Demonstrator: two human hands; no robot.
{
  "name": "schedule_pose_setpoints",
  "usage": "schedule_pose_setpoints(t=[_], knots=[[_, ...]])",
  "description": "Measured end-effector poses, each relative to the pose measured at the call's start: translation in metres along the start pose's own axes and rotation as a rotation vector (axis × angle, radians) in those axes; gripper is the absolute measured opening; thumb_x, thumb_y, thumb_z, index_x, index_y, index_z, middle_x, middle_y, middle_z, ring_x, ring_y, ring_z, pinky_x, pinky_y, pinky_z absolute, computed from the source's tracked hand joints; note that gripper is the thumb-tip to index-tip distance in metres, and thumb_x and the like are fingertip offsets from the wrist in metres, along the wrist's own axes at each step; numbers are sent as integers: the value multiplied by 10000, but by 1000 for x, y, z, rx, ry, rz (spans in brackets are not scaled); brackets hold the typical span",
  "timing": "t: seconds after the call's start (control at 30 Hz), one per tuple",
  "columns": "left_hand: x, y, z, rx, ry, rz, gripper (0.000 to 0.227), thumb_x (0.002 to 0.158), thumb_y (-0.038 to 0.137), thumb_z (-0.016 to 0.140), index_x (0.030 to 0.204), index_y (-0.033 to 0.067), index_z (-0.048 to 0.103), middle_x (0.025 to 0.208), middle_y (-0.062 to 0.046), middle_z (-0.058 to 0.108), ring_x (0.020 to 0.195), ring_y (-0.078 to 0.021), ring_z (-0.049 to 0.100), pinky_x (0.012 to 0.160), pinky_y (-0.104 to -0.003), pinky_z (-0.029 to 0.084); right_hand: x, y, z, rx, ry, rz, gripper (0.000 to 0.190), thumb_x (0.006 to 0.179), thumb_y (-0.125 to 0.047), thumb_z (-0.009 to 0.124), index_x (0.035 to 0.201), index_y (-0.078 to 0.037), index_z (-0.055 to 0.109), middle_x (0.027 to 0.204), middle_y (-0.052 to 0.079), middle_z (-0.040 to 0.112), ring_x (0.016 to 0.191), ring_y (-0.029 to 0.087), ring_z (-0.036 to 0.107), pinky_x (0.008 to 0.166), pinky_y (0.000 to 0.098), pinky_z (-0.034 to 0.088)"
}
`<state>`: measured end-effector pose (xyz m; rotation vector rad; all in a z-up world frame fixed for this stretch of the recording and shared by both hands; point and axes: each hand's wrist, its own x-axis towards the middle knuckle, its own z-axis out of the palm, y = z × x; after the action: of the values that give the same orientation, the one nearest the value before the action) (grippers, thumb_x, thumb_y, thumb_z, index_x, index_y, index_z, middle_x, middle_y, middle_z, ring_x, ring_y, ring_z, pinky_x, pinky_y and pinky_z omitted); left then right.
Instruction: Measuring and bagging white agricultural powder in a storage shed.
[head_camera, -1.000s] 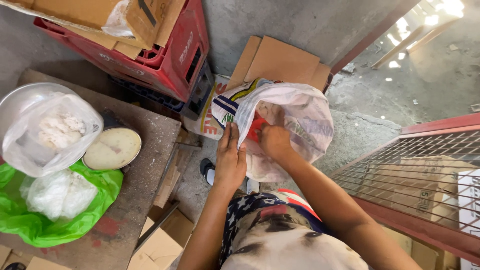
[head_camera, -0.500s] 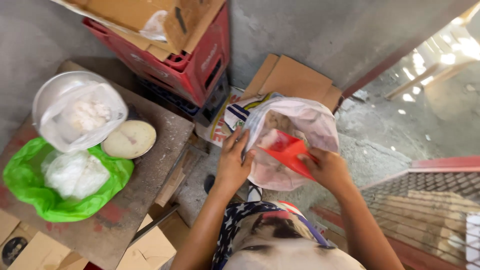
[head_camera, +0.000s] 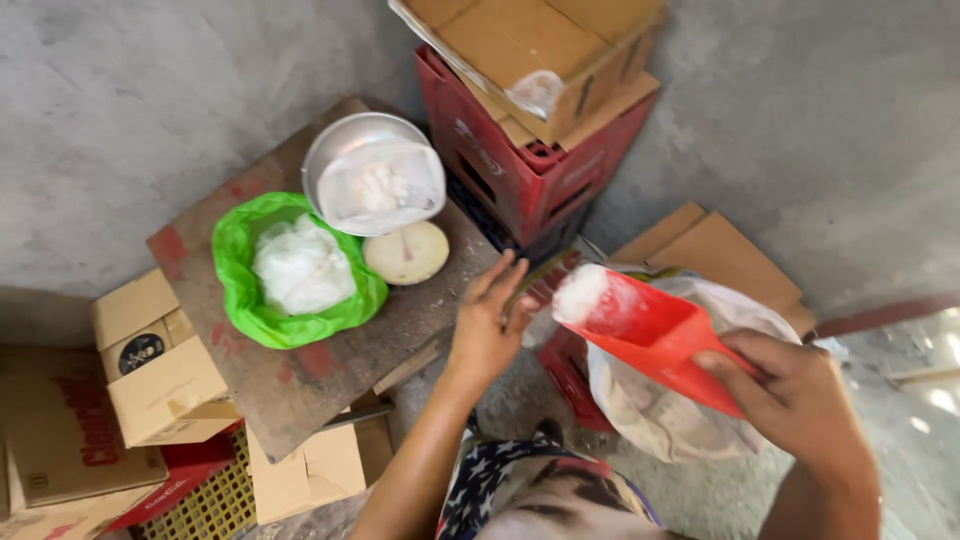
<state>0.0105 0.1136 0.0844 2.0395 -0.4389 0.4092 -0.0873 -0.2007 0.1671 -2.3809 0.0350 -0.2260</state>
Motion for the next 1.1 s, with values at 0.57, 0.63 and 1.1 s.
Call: schedule_pose_setpoints(t=[0.57, 0.63, 1.1], knots=[[37, -135, -122, 558, 112, -19, 557, 817, 209, 778, 1331, 37, 649, 1477, -225, 525, 1342, -412, 496, 1059, -560, 402, 207, -183, 226, -628, 55, -904, 262, 878, -330, 672, 775, -89, 680, 663, 145, 681, 619, 337, 688, 588, 468, 534], [40, -143, -121, 587, 72, -37, 575, 817, 231, 776, 1342, 42, 639, 1483, -222, 517, 1356, -408, 477, 1058, -589, 383, 218, -192, 241, -704, 57, -999, 200, 841, -271, 668, 757, -90, 684, 650, 146, 679, 622, 315, 697, 619, 456, 543], [22, -108, -109, 348, 116, 36, 576, 876, 244, 751, 1387, 22, 606, 1505, -200, 524, 1407, -386, 472, 1135, -592, 334, 166, -194, 201, -490, 217, -533, 372, 966, -392, 753, 787, -74, 683, 680, 148, 660, 601, 349, 640, 529, 424, 478]])
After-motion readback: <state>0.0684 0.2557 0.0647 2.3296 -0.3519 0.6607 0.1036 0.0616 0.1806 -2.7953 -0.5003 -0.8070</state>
